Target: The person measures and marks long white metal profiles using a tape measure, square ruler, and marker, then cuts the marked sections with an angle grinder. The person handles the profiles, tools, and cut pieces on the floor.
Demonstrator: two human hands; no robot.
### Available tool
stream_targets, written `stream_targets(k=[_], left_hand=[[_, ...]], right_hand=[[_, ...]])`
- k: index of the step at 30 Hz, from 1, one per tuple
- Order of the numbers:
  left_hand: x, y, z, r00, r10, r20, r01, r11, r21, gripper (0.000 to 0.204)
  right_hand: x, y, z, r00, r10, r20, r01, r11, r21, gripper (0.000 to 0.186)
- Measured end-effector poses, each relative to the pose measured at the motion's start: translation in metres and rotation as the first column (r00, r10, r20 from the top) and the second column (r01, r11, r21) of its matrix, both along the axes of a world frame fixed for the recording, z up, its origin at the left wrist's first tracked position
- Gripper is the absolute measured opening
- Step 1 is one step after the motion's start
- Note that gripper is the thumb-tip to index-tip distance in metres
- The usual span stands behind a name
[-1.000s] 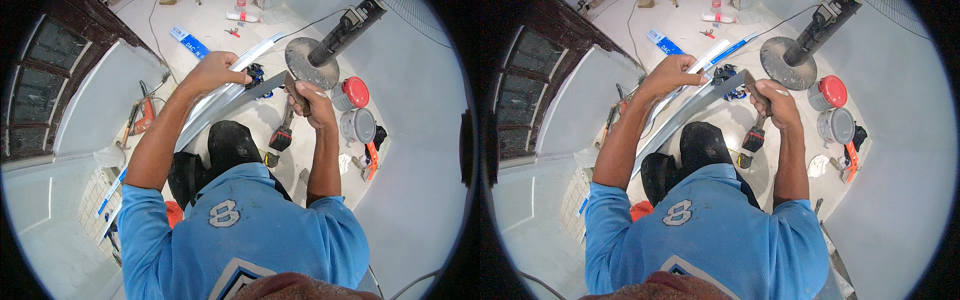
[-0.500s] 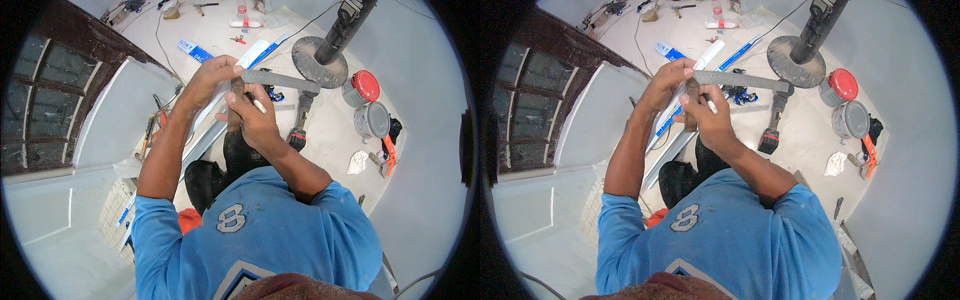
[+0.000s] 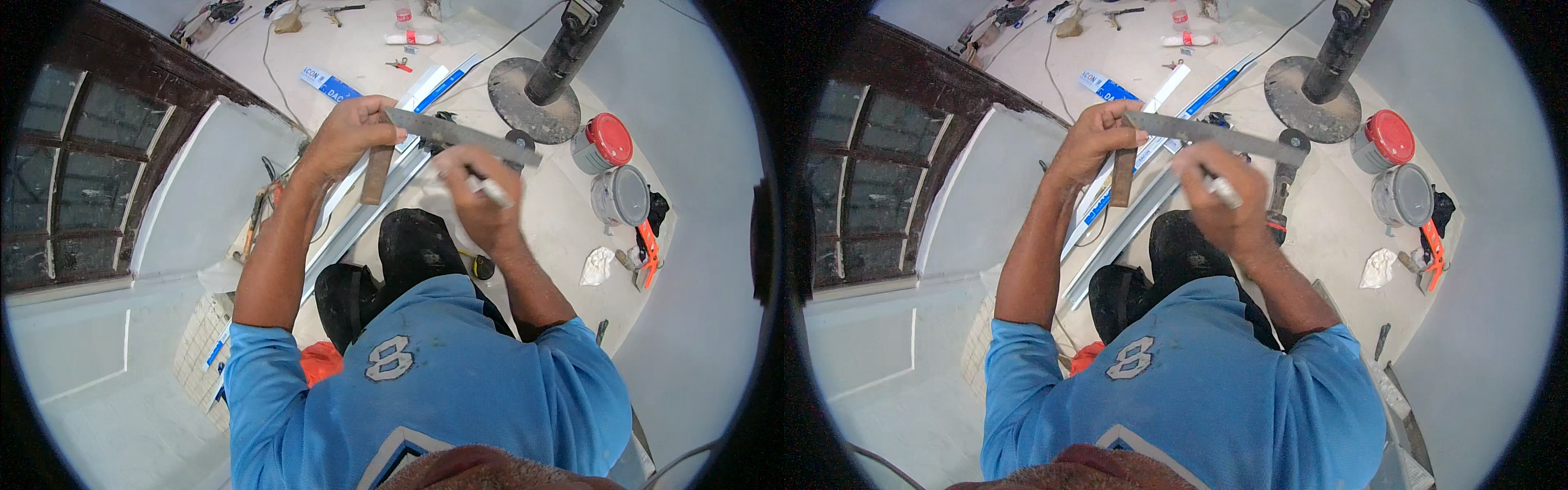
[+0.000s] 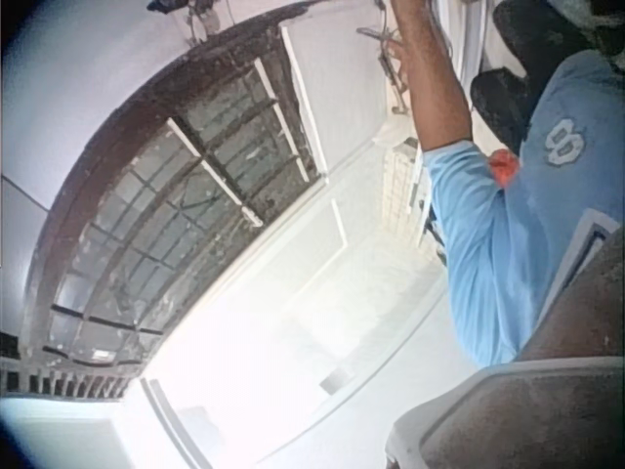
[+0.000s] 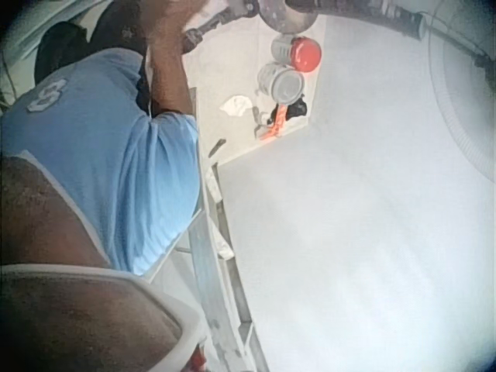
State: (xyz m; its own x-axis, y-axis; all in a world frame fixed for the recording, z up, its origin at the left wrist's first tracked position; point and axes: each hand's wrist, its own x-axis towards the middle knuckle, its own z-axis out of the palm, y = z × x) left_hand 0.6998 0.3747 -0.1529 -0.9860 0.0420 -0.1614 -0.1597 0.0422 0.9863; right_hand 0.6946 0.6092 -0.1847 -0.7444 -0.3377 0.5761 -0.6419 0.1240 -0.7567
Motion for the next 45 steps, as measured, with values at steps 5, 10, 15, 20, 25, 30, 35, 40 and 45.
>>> stream_targets(k=[5, 10, 15, 20, 25, 30, 35, 40, 45], left_hand=[[0.004, 0.002, 0.009, 1.000, 0.012, 0.013, -0.012, 0.999, -0.035, 0.043], [0.008, 0.000, 0.011, 0.999, 0.049, 0.016, -0.048, 0.997, -0.061, 0.045], [0.009, -0.007, 0.016, 0.999, 0.044, -0.018, -0.045, 0.998, -0.054, 0.052], [0.009, -0.020, 0.038, 0.999, -0.022, 0.043, -0.011, 0.769, 0.639, 0.063], [0.014, -0.041, 0.017, 0.990, 0.080, -0.119, -0.011, 0.869, 0.495, 0.050], [0.021, -0.038, 0.019, 0.983, 0.150, -0.104, -0.092, 0.899, 0.429, 0.048], [0.021, -0.022, 0.047, 0.975, 0.217, 0.049, -0.222, 0.966, 0.134, 0.050], [0.018, -0.021, 0.057, 0.976, 0.214, 0.030, -0.212, 0.974, -0.076, 0.052], [0.018, -0.028, 0.053, 0.973, 0.229, 0.002, -0.229, 0.973, -0.039, 0.056]], right_hand=[[-0.047, 0.025, 0.009, 0.930, 0.120, 0.347, -0.120, 0.993, -0.023, 0.015], [-0.070, 0.030, 0.018, 0.915, -0.050, -0.400, 0.112, 0.985, 0.133, 0.022], [-0.057, 0.016, -0.011, 0.727, 0.405, 0.554, -0.469, 0.883, -0.030, 0.021], [-0.026, -0.006, -0.025, 0.648, 0.493, 0.581, -0.387, 0.870, -0.307, 0.018], [0.003, -0.039, -0.018, 0.569, 0.589, 0.574, -0.216, 0.781, -0.586, 0.017], [0.032, -0.080, -0.022, 0.579, 0.596, 0.556, -0.125, 0.740, -0.661, 0.017], [0.040, -0.095, -0.019, 0.550, 0.664, 0.507, -0.093, 0.652, -0.753, 0.017], [0.038, -0.099, -0.017, 0.536, 0.691, 0.485, -0.100, 0.623, -0.776, 0.018], [0.037, -0.100, -0.014, 0.582, 0.660, 0.475, -0.137, 0.656, -0.742, 0.018]])
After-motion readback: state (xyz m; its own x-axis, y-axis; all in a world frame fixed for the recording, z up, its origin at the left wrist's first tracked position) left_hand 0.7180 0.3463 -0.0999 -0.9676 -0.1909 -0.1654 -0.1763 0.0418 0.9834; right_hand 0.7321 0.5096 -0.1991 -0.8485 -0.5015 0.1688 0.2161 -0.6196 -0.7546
